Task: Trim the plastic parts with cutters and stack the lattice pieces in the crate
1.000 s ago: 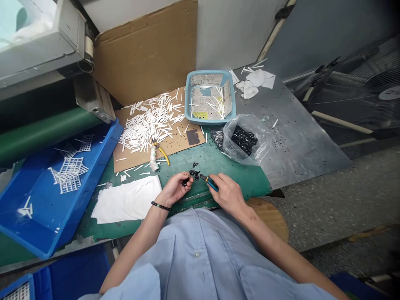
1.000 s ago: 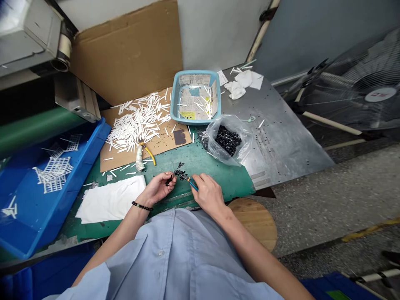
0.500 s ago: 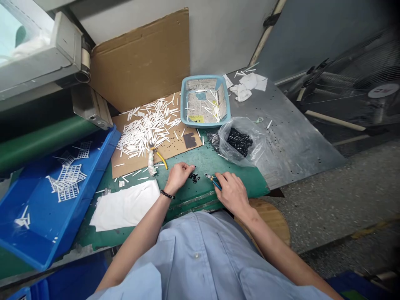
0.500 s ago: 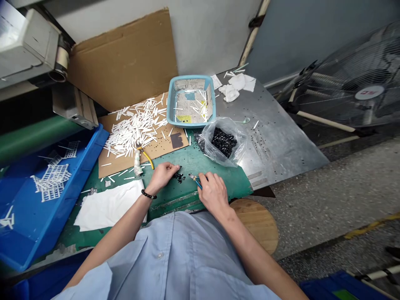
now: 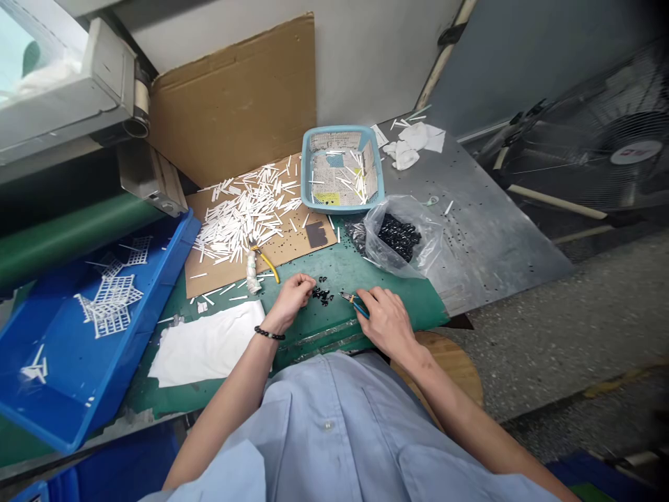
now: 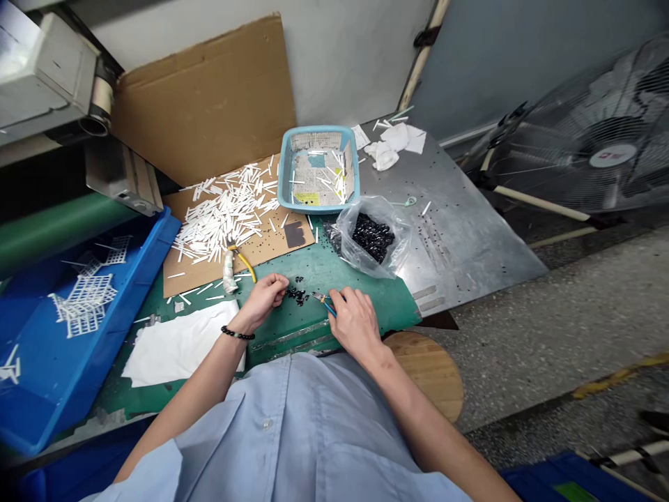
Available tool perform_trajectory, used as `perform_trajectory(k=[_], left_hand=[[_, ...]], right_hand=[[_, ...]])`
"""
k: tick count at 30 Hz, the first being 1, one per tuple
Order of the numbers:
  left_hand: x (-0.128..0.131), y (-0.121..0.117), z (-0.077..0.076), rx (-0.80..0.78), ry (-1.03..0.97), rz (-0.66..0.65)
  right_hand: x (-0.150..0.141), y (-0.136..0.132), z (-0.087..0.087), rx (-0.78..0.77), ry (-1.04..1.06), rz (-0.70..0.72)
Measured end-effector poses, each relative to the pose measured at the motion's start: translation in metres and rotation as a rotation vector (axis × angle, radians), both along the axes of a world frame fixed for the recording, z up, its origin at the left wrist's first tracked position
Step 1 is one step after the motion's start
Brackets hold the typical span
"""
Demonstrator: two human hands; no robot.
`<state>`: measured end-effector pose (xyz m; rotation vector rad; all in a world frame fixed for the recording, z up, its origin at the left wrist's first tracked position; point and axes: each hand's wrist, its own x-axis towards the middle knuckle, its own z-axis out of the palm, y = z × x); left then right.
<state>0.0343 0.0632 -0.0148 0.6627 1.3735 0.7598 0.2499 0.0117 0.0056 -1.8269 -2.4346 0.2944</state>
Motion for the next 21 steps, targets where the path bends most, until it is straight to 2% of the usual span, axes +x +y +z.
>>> perform_trajectory(k=[3,6,12,21], left_hand=[[-0.005,-0.01,0.007,-0.012,-0.276,0.074],[-0.006,-0.019,0.011,0.013,-0.418,0.12],[-0.005,-0.028,0.013,-0.004,-0.427,0.113],[-0.009,-0.038,0.014,-0.022,-0.424,0.045]], right_hand=[[-0.004,0.0,0.001,0.01,0.03,0.013],[-0.011,0.0,0.001,0.015,0.059,0.036],[-0.023,0.0,0.01,0.021,0.104,0.108],[-0.032,0.001,0.017,0.003,0.041,0.172]])
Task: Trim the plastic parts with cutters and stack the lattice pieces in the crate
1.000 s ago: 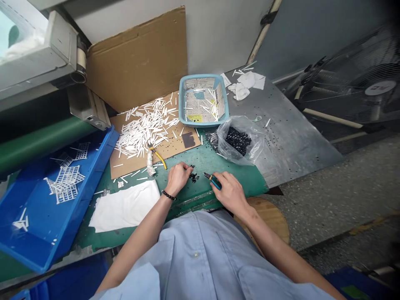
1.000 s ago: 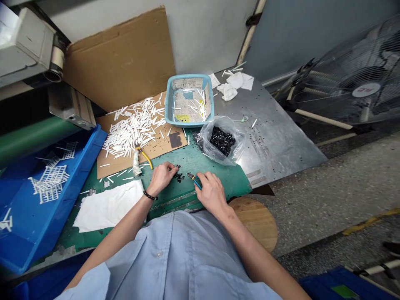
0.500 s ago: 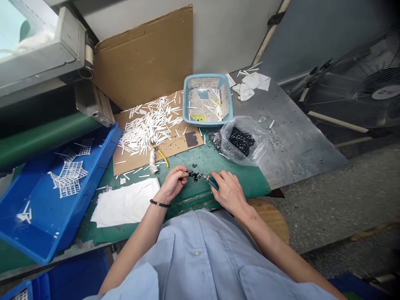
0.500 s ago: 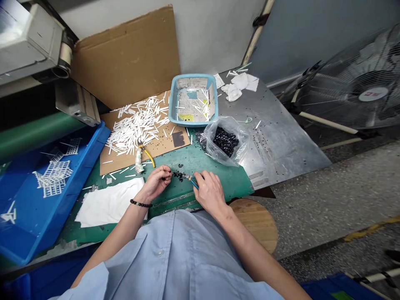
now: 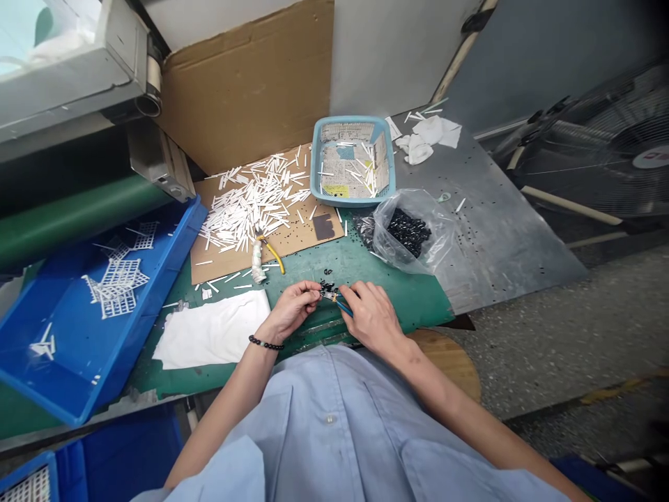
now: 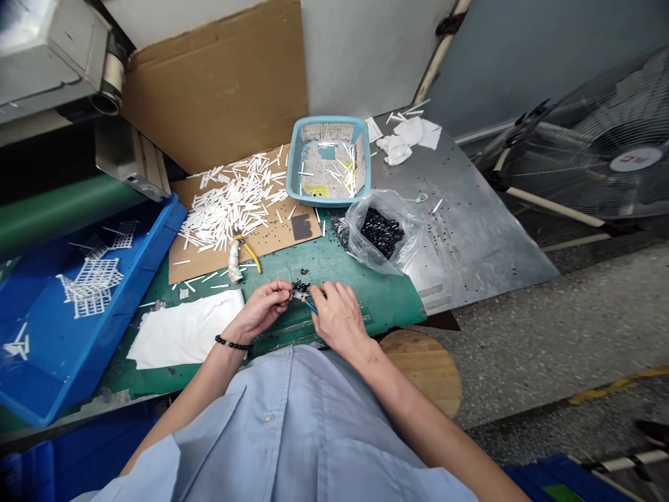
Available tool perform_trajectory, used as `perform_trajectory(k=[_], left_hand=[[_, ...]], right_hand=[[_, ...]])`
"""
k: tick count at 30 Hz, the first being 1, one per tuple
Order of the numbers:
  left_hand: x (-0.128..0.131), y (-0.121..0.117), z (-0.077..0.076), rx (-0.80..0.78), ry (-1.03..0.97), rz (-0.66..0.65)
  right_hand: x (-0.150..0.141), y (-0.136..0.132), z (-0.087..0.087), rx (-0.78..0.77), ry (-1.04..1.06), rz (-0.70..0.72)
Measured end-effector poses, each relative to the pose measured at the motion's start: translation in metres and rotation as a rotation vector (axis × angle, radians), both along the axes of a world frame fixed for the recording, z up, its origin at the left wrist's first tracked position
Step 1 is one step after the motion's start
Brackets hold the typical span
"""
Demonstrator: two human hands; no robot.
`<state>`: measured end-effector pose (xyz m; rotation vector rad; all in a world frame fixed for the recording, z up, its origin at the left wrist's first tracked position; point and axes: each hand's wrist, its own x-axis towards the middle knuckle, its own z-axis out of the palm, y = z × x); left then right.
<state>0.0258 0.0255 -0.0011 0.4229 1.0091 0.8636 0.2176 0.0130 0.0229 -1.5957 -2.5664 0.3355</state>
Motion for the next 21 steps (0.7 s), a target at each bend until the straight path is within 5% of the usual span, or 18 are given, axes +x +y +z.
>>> perform_trajectory(k=[13,21], left_hand=[[-0.011,-0.002,0.001,-0.049,0.077,-0.116],[-0.01,0.003,0.004,-0.092,0.129,-0.143]], right_hand=[[-0.001,-0.002,0.013,-0.016,-0.117,0.093],[-0.004,-0.003,0.001,-0.075,-0.164,0.072]])
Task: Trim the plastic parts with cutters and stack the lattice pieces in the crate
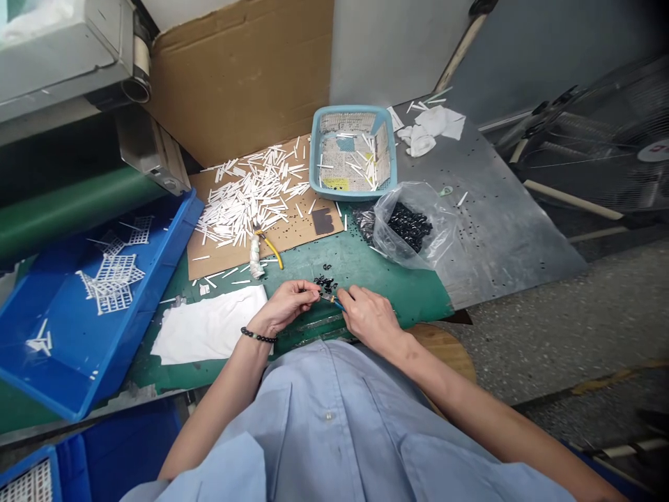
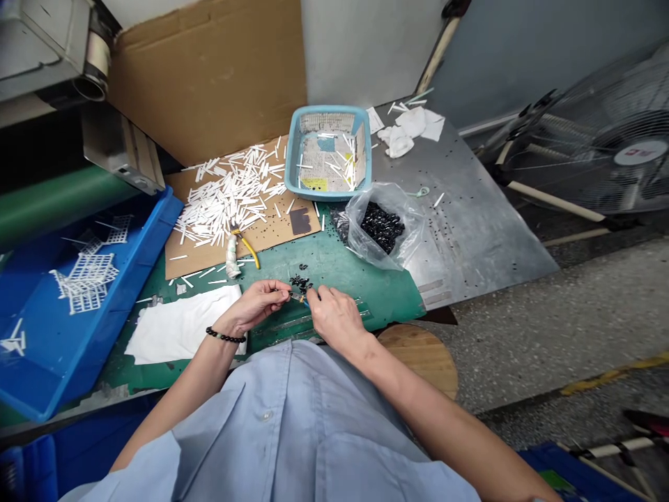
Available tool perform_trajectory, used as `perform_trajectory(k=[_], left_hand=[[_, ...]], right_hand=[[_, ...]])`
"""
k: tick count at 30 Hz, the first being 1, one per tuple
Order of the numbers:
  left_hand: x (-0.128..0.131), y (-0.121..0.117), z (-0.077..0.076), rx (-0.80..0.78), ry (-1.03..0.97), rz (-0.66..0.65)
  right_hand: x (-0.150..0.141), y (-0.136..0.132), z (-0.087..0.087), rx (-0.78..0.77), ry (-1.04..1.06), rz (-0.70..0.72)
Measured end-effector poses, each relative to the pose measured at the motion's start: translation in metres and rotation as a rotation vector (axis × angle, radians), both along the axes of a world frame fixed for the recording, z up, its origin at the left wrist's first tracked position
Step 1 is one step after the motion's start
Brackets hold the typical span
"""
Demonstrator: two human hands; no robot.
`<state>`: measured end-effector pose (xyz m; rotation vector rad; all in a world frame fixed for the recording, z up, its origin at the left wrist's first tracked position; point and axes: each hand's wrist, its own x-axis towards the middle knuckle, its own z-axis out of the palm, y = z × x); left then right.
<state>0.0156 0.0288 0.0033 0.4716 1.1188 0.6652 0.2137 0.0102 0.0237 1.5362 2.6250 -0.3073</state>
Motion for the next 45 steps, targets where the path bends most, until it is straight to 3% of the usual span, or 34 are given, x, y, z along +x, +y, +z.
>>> perform_trajectory(k=[4,9,11,13,15,19,24,27,29,34,37,45], left_hand=[[-0.001,0.0,-0.006,-0.003,-0.045,0.003],[0.002,0.011,-0.013,-0.056,-0.209,0.131],[0.008,0.021,-0.015,-0.049,-0.157,0.136],[0.016,0.032,-0.018,0.042,0.052,0.099],[0.024,0.042,-0.021,0.234,0.39,0.026],[0.03,0.048,-0.025,0.575,0.971,-0.219],[0.033,0.046,-0.023,0.748,1.132,-0.375],[0.035,0.047,-0.024,0.695,1.051,-0.357],[0.035,0.048,-0.024,0.571,0.922,-0.245],[0.025,0.042,-0.012,0.193,0.259,0.092],[0.019,0.031,-0.001,0.106,0.039,0.109],[0.017,0.007,0.005,0.101,-0.088,0.036]], right_hand=[[0.006,-0.003,-0.009,-0.001,0.101,-0.053],[0.018,-0.002,-0.022,0.063,0.247,-0.213],[0.022,-0.001,-0.025,0.073,0.27,-0.258],[0.026,-0.001,-0.027,0.083,0.288,-0.276],[0.028,0.0,-0.027,0.094,0.304,-0.282],[0.031,0.001,-0.026,0.113,0.323,-0.301],[0.029,0.0,-0.028,0.123,0.313,-0.306],[0.028,0.0,-0.025,0.123,0.298,-0.282],[0.028,0.0,-0.021,0.143,0.266,-0.252],[0.027,0.002,-0.01,0.163,0.213,-0.165],[0.025,0.003,-0.007,0.163,0.218,-0.144],[0.016,0.004,-0.004,0.152,0.301,-0.11]])
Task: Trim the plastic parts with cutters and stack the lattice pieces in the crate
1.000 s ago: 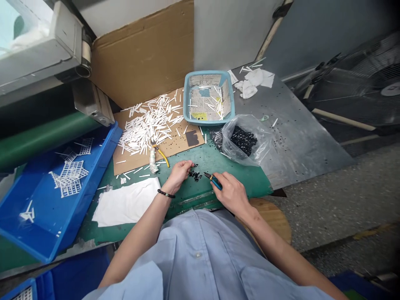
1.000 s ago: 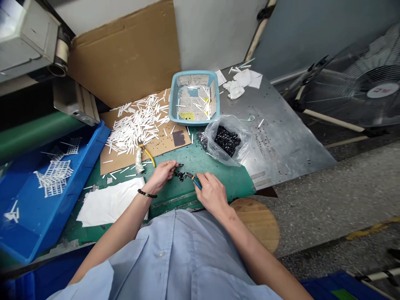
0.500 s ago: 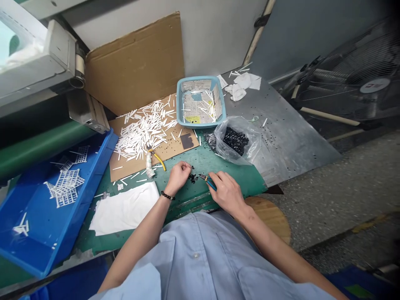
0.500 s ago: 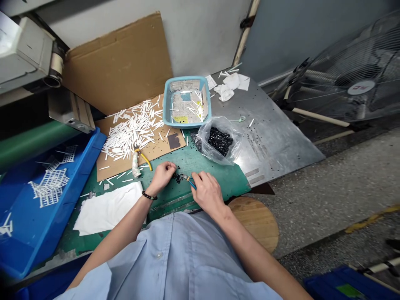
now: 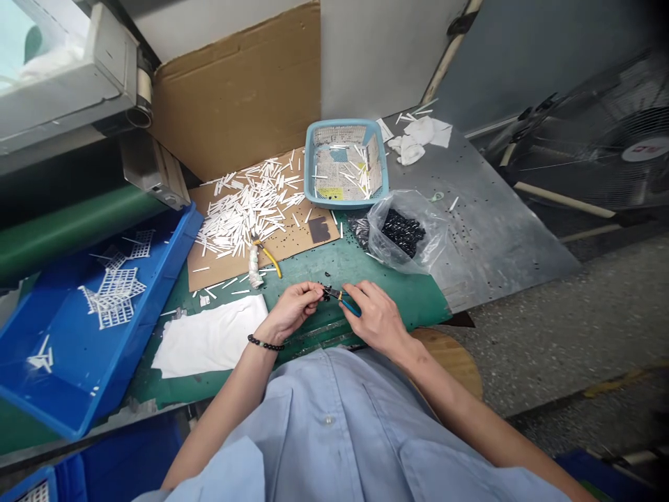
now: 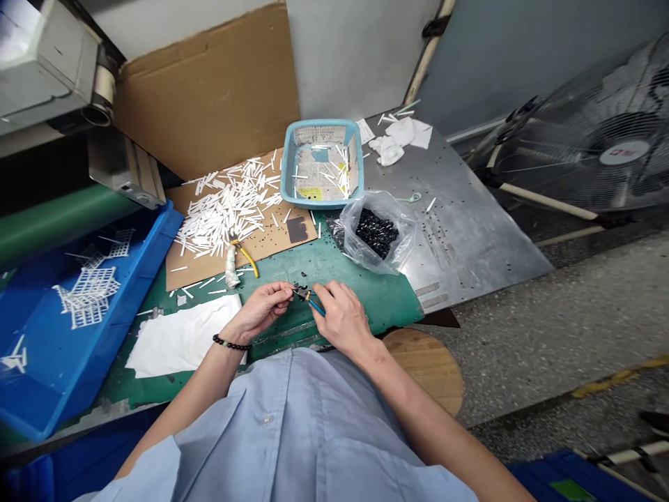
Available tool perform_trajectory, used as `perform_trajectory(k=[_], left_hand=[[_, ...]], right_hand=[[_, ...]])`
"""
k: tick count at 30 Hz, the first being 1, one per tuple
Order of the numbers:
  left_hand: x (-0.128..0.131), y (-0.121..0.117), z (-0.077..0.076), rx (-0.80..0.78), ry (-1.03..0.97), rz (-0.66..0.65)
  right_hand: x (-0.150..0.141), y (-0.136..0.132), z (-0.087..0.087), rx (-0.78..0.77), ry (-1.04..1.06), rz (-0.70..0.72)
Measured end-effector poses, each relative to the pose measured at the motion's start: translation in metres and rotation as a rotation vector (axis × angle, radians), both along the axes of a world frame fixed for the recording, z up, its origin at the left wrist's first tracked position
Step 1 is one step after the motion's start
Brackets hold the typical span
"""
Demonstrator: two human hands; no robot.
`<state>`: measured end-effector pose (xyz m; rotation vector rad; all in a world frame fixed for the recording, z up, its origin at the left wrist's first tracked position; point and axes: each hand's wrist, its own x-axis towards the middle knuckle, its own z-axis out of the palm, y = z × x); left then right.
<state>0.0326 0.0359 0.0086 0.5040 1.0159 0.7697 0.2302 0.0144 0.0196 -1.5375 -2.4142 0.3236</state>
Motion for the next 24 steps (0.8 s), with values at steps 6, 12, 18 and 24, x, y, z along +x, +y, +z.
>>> perform_trajectory(k=[6,12,18,24], left_hand=[[0.0,-0.004,-0.002,-0.015,-0.012,-0.009],[-0.001,-0.005,-0.003,-0.027,-0.021,-0.003],[-0.002,-0.006,-0.002,-0.041,-0.02,0.0],[-0.003,-0.006,-0.002,-0.044,0.009,-0.003]], right_hand=[[0.001,-0.002,0.002,0.022,-0.052,0.023],[0.0,-0.004,0.003,0.01,-0.06,0.027],[0.001,-0.004,0.007,-0.017,-0.083,0.031],[-0.002,-0.004,0.01,-0.027,-0.121,0.04]])
